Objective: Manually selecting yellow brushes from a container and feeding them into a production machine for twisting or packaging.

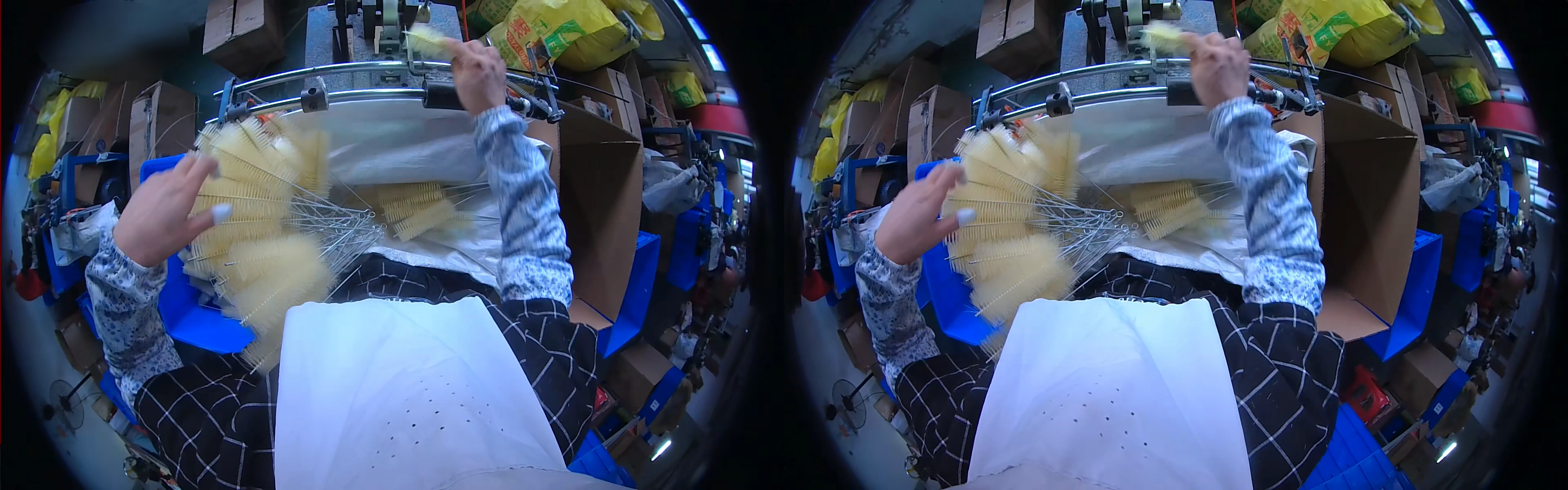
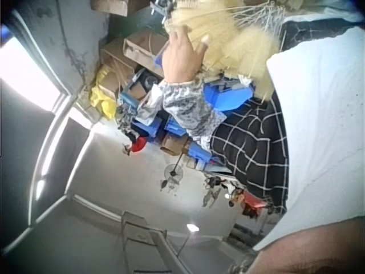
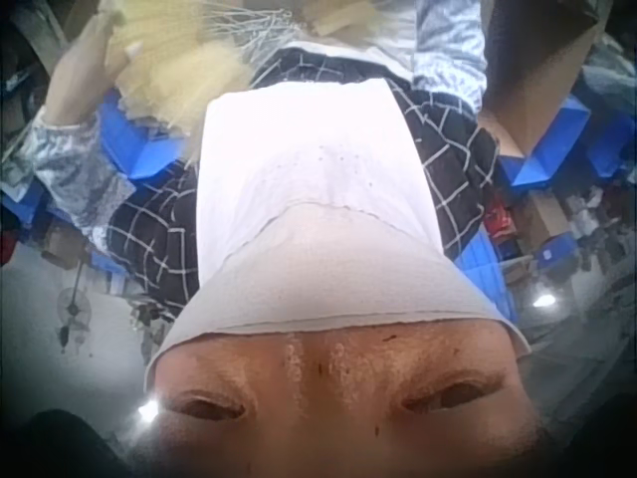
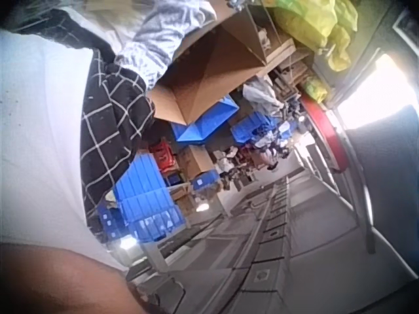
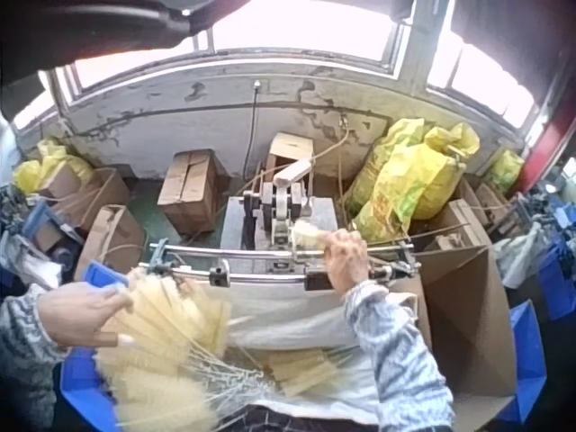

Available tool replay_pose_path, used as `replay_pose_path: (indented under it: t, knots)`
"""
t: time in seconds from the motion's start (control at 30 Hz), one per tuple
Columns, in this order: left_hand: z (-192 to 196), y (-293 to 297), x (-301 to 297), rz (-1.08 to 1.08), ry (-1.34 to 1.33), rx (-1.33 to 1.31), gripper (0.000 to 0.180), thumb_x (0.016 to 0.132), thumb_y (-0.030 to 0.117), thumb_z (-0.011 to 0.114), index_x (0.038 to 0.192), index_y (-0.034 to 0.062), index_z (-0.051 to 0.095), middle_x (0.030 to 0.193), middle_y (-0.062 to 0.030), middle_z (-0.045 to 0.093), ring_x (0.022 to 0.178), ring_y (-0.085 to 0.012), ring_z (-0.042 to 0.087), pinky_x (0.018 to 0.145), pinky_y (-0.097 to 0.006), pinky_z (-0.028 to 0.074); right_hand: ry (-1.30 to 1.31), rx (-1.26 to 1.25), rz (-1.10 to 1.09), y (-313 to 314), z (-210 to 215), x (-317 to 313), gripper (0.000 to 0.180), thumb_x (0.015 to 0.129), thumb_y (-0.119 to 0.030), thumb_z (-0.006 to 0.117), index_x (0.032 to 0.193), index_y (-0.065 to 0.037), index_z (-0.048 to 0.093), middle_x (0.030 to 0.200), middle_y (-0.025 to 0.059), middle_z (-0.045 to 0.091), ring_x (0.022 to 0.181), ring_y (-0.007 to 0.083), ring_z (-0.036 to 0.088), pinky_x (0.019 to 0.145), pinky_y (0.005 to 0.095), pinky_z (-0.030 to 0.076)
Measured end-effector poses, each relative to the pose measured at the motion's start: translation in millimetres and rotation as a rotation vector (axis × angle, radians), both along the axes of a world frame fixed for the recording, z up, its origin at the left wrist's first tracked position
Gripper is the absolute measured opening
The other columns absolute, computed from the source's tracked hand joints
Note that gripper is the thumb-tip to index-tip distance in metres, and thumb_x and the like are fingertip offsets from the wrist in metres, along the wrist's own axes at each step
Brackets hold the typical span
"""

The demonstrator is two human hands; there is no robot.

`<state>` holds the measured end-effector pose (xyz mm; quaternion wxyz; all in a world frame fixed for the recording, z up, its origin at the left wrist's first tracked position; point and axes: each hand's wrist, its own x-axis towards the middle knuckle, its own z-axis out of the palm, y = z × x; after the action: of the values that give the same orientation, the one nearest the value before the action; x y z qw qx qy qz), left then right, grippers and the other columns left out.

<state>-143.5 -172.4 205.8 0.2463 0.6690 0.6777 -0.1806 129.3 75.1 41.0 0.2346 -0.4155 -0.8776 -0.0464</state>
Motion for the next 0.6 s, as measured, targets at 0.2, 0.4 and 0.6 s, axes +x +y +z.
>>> replay_pose_path:
  t: [0.2, 0.4, 0.6]
  knots:
    - [-1.1, -17.0, -1.6, 0.127, -0.193, 0.007, 0.045, 0.07, 0.014, 0.062, 0.108, 0.0086, 0.039, 0.102, -0.0147, 0.048, 0.088, -0.029, 0.052, 0.077, -0.033, 0.042, -0.141, -0.115, -0.159, 29.8, -14.3, -13.6, 0.026, 0.079, -0.022, 0.047, 0.103, -0.024, 0.055, 0.09, 0.001, 0.053, 0.086, 0.0209, 0.047, 0.077, 0.0378, 0.033]
    - [1.8, -15.9, -6.8, 0.203, -0.265, -0.012, 0.04, 0.069, 0.007, 0.061, 0.104, 0.0093, 0.042, 0.097, -0.0129, 0.048, 0.08, -0.0285, 0.052, 0.074, -0.031, 0.043, -0.145, -0.089, -0.089, 31.4, -15.2, -16.3, 0.026, 0.079, -0.021, 0.048, 0.103, -0.025, 0.056, 0.089, -0.0002, 0.052, 0.085, 0.0198, 0.046, 0.076, 0.0365, 0.034]
    - [2.3, -17.1, 9.5, 0.312, -0.251, -0.004, 0.039, 0.063, -0.005, 0.06, 0.096, 0.0067, 0.045, 0.096, -0.0104, 0.046, 0.081, -0.0265, 0.051, 0.07, -0.031, 0.044, -0.127, -0.078, -0.079, 33.9, -20.5, -14.0, 0.025, 0.079, -0.02, 0.048, 0.103, -0.025, 0.056, 0.088, -0.0005, 0.053, 0.083, 0.0191, 0.046, 0.075, 0.0354, 0.033]
